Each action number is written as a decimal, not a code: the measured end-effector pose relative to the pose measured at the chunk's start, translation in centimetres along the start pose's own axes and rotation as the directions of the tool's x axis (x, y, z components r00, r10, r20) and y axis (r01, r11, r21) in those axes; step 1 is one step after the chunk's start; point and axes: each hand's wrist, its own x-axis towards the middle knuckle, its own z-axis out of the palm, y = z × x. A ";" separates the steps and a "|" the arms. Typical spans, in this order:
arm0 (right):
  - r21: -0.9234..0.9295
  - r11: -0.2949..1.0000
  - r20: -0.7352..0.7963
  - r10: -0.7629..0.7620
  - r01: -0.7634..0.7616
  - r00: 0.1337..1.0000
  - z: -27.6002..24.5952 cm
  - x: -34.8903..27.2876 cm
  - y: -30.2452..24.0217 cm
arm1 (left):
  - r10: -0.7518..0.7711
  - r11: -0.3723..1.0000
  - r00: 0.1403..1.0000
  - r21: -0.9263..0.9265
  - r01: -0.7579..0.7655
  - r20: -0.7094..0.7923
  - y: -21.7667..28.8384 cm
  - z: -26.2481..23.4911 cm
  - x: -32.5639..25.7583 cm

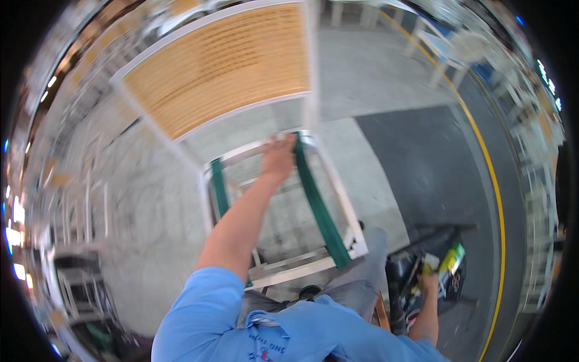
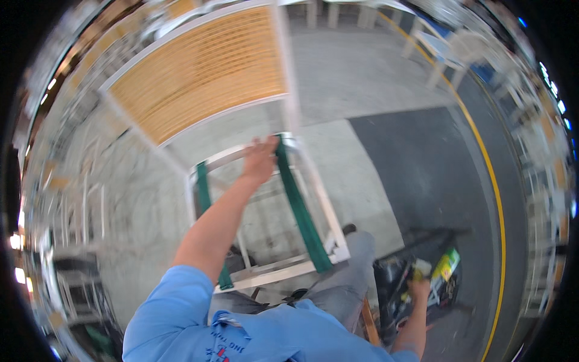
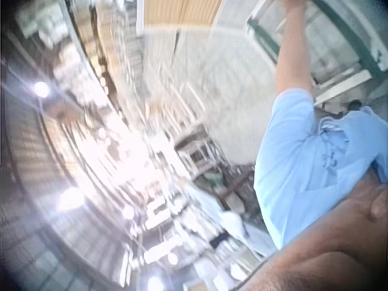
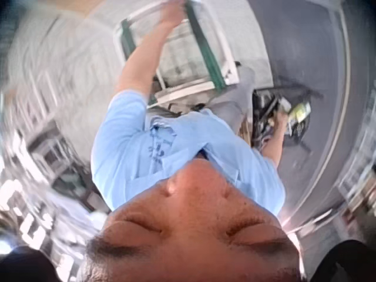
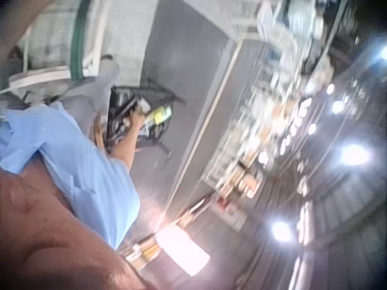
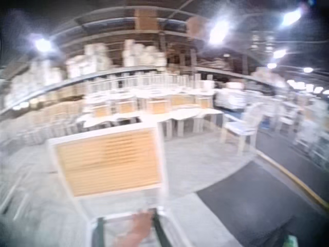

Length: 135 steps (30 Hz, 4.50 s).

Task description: The person removes a protective plastic sheet from a white chair frame and places it aside. They then attach green webbing straps to the seat frame using a pneumatic staple gun, securing each strap in place.

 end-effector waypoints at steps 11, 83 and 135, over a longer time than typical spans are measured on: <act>0.545 0.789 0.024 -0.352 0.283 0.936 1.7 -3.9 -7.4 | -0.135 0.990 0.989 -0.042 0.138 0.062 -1.6 -1.3 -2.9; 0.628 0.658 0.485 -0.748 0.415 0.453 16.8 -22.8 -56.7 | -0.563 0.281 0.803 -0.867 0.411 0.198 -1.5 4.8 -3.1; 0.591 0.805 0.340 -0.299 0.044 0.891 -10.6 -9.5 -13.8 | 0.074 -0.646 0.787 -0.572 0.505 0.612 12.7 -4.1 -21.9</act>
